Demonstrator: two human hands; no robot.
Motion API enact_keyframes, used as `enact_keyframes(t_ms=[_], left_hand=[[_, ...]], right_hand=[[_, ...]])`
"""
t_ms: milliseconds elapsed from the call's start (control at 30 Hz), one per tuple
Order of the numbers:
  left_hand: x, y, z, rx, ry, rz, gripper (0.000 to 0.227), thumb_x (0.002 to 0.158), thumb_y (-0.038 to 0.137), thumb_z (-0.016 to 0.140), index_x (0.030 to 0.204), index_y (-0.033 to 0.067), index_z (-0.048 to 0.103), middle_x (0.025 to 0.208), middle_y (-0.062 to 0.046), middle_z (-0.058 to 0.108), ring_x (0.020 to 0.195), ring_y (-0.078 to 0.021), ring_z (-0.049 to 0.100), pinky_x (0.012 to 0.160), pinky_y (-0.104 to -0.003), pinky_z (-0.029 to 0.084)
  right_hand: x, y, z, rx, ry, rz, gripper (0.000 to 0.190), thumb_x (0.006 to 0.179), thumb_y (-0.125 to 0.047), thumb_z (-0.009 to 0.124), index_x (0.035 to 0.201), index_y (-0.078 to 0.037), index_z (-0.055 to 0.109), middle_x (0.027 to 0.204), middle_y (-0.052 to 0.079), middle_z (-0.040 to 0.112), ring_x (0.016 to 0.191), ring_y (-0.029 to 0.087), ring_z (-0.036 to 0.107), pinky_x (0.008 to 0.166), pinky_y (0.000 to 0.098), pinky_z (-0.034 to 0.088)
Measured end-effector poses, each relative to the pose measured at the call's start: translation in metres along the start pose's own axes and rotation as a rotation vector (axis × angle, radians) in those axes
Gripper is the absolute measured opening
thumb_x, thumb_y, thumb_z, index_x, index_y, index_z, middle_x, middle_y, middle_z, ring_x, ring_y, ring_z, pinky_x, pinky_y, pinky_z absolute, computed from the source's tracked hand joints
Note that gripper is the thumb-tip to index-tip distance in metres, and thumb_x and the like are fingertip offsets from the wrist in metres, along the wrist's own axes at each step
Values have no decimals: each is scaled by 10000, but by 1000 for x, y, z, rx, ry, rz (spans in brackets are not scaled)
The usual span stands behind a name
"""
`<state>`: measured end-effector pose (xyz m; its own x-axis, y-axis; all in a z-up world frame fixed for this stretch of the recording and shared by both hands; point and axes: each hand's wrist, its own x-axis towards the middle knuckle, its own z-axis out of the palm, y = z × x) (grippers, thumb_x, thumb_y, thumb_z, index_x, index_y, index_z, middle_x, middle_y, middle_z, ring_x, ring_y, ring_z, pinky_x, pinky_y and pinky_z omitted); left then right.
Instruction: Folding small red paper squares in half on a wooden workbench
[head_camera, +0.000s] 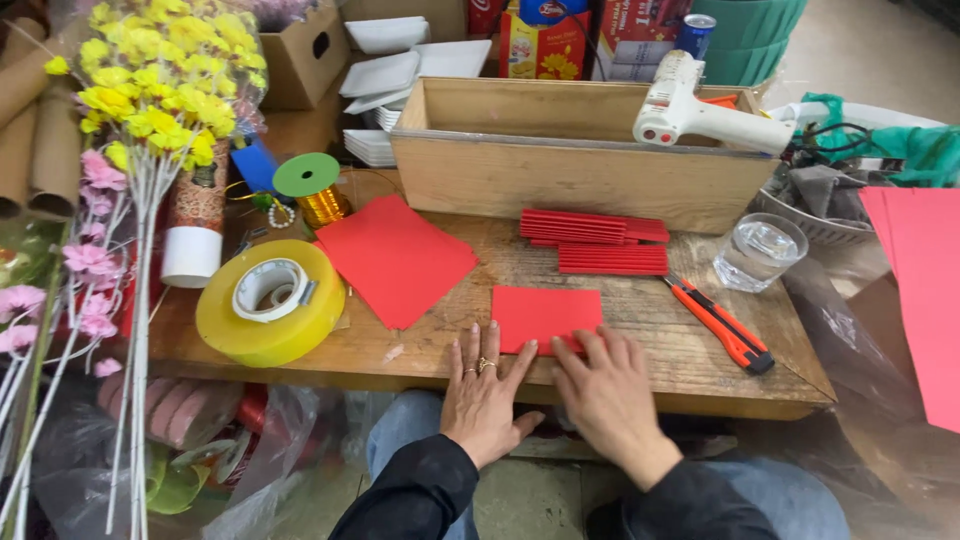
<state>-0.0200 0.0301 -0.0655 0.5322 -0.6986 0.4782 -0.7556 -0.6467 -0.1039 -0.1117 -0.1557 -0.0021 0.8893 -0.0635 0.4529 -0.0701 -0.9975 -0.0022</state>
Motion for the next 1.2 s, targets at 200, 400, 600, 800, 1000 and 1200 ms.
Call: enact_keyframes(t_ms=[200, 400, 600, 800, 1000, 1200], left_hand=[[0, 0, -1, 84, 69, 5, 1267, 575, 799, 712, 1653, 309, 260, 1712, -275, 128, 1608, -497, 54, 1268, -639, 64], [0, 0, -7, 66, 23, 12, 1256, 584, 750, 736, 1656, 301, 260, 1714, -276, 121, 1591, -506, 67, 1257, -645, 69], [1, -1, -9, 122, 36, 8, 1334, 535, 780, 735, 1677, 326, 216, 1734, -246, 105, 1617, -465, 57, 1275, -633, 63], [0, -1, -11, 147, 34, 4, 1344, 535, 769, 708, 1691, 326, 183, 1741, -243, 88, 1627, -452, 42, 1279, -634, 56], [-1, -4, -5, 196, 82, 4, 1352, 523, 796, 663, 1691, 333, 162, 1760, -217, 62, 1641, -443, 21, 1272, -647, 56], [27, 31, -35, -27, -230, 22, 1223, 614, 590, 781, 1613, 108, 266, 1691, -258, 199, 1604, -454, 74, 1261, -691, 19]], right_hand=[[-8, -28, 4, -92, 136, 14, 463, 957, -388, 579, 1393, -241, 634, 1287, 88, 611, 1263, 355, 540, 1101, 611, 376], [-11, -32, -1, -144, 103, 52, 470, 949, -430, 556, 1389, -288, 637, 1357, 41, 611, 1273, 308, 551, 1108, 629, 349], [-16, -22, -1, -172, 98, 108, 448, 967, -435, 551, 1391, -325, 645, 1365, 16, 621, 1314, 323, 555, 1120, 627, 345], [-34, 12, -9, -236, 70, 159, 443, 955, -451, 572, 1390, -405, 640, 1374, -37, 633, 1319, 311, 566, 1125, 597, 380], [-41, 24, -2, -160, 132, 186, 396, 972, -373, 587, 1354, -348, 691, 1400, -32, 642, 1318, 256, 576, 1131, 482, 376], [-43, 29, 0, -195, 136, 198, 364, 960, -416, 598, 1302, -361, 710, 1383, -34, 654, 1287, 248, 605, 1116, 492, 381]])
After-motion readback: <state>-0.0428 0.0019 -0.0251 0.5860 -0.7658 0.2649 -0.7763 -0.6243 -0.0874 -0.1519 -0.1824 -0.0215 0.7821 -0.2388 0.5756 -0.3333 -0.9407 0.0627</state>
